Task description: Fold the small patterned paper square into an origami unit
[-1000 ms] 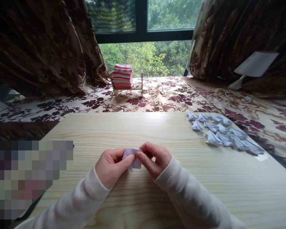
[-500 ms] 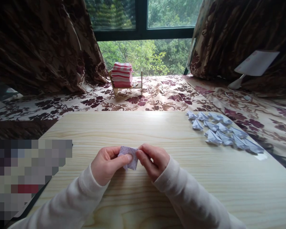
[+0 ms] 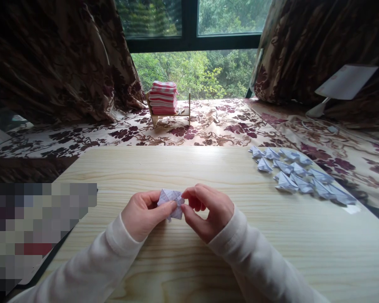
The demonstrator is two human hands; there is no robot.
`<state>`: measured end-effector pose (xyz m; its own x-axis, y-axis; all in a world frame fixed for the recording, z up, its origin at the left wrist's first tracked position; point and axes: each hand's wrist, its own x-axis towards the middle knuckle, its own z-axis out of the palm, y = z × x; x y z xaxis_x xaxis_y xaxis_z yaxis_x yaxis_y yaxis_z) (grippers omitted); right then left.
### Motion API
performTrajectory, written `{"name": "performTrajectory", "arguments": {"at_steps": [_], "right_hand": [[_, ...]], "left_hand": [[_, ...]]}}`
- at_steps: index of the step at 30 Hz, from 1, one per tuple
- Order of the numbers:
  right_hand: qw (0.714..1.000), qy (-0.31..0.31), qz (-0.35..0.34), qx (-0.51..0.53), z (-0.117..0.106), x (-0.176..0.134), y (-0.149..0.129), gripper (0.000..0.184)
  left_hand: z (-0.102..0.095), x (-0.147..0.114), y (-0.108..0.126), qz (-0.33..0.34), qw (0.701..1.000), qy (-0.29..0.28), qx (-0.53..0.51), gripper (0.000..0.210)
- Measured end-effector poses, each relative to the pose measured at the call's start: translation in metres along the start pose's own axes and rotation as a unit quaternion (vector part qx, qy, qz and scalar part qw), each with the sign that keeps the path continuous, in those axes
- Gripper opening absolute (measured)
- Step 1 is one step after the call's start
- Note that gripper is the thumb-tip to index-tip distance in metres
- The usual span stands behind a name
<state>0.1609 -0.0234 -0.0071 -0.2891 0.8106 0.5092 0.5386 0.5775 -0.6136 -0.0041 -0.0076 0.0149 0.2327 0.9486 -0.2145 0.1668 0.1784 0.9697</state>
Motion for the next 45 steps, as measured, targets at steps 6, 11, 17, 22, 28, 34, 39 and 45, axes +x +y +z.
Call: {"name": "performTrajectory", "arguments": {"at_steps": [6, 11, 17, 22, 28, 34, 39, 45], "right_hand": [[1.000, -0.009, 0.003, 0.016, 0.002, 0.000, 0.000, 0.007], [1.000, -0.004, -0.020, 0.005, 0.002, 0.000, 0.003, 0.008], [0.998, 0.012, -0.051, -0.027, 0.004, 0.001, -0.001, 0.008], [0.990, 0.017, -0.116, -0.082, 0.001, 0.005, -0.005, 0.010], [0.970, 0.006, -0.190, -0.154, -0.003, 0.006, -0.004, 0.013], [0.962, 0.020, -0.210, -0.175, -0.003, 0.002, 0.000, 0.014], [0.952, 0.033, -0.227, -0.202, -0.004, 0.002, -0.003, 0.013], [0.938, 0.033, -0.252, -0.234, -0.008, 0.007, -0.009, 0.013]], "left_hand": [[-0.001, 0.000, 0.000, -0.003, 1.000, -0.013, 0.017, 0.013], [-0.002, 0.003, -0.004, -0.002, 0.999, -0.036, 0.025, 0.016], [-0.001, 0.002, -0.006, 0.005, 0.998, -0.048, 0.028, 0.019], [-0.001, 0.002, -0.004, -0.006, 0.999, -0.032, 0.028, 0.016], [-0.002, 0.003, -0.002, -0.031, 0.999, -0.012, -0.018, 0.012], [-0.002, 0.002, -0.001, -0.022, 0.999, -0.006, -0.045, 0.012], [-0.003, 0.004, -0.001, -0.038, 0.997, -0.013, -0.066, 0.013], [0.000, 0.003, -0.002, -0.040, 0.995, -0.009, -0.089, 0.019]]}}
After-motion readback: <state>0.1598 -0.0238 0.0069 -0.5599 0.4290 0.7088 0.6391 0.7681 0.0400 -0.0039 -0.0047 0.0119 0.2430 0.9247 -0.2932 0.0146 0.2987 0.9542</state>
